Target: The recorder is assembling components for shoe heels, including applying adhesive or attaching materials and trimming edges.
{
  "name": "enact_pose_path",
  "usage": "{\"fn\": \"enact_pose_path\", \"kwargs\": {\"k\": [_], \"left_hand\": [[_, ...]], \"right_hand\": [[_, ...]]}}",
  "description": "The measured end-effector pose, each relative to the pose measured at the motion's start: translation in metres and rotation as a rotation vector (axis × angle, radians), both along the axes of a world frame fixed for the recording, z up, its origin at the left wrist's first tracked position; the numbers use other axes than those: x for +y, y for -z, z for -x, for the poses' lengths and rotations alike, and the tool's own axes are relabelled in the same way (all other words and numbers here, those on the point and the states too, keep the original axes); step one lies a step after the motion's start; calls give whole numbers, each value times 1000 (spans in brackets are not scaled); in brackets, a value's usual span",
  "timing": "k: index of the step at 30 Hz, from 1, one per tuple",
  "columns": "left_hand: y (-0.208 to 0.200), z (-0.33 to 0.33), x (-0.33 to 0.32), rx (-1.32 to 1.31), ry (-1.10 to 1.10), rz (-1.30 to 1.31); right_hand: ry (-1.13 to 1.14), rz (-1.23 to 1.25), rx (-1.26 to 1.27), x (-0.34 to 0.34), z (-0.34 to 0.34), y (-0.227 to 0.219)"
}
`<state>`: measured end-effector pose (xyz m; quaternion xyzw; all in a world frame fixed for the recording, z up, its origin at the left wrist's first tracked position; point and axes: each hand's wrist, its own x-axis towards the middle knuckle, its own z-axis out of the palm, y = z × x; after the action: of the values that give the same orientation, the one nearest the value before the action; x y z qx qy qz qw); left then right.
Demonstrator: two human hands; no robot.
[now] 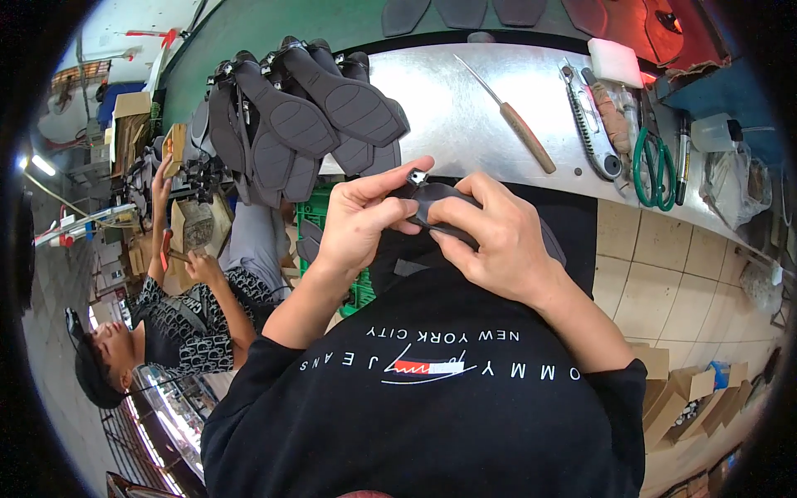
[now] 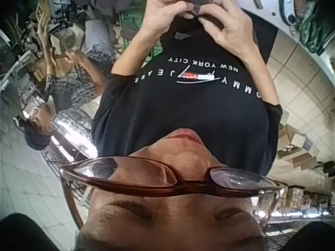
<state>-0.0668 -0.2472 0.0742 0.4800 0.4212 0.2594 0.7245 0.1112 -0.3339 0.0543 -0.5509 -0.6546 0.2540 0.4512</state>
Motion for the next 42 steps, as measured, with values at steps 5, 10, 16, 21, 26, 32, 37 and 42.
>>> {"fn": "enact_pose_path", "kwargs": {"k": [5, 10, 16, 21, 26, 32, 37, 42], "left_hand": [[-13, 2, 6, -82, 52, 400], [-7, 8, 7, -332, 34, 352], [1, 10, -5, -49, 79, 194], [5, 6, -9, 37, 90, 171], [4, 4, -17, 127, 112, 66], [-1, 3, -23, 136, 127, 70], [3, 8, -21, 201, 197, -12], [0, 7, -19, 215, 188, 88]], "right_hand": [[28, -249, -125, -4, 0, 3], [3, -232, -99, -4, -2, -7], [99, -114, 12, -6, 0, -8], [73, -95, -13, -6, 1, -9], [79, -117, 13, -7, 8, -6], [88, 8, 40, -11, 5, -8], [57, 118, 88, -14, 5, -7], [74, 196, 239, -17, 6, 2]]}}
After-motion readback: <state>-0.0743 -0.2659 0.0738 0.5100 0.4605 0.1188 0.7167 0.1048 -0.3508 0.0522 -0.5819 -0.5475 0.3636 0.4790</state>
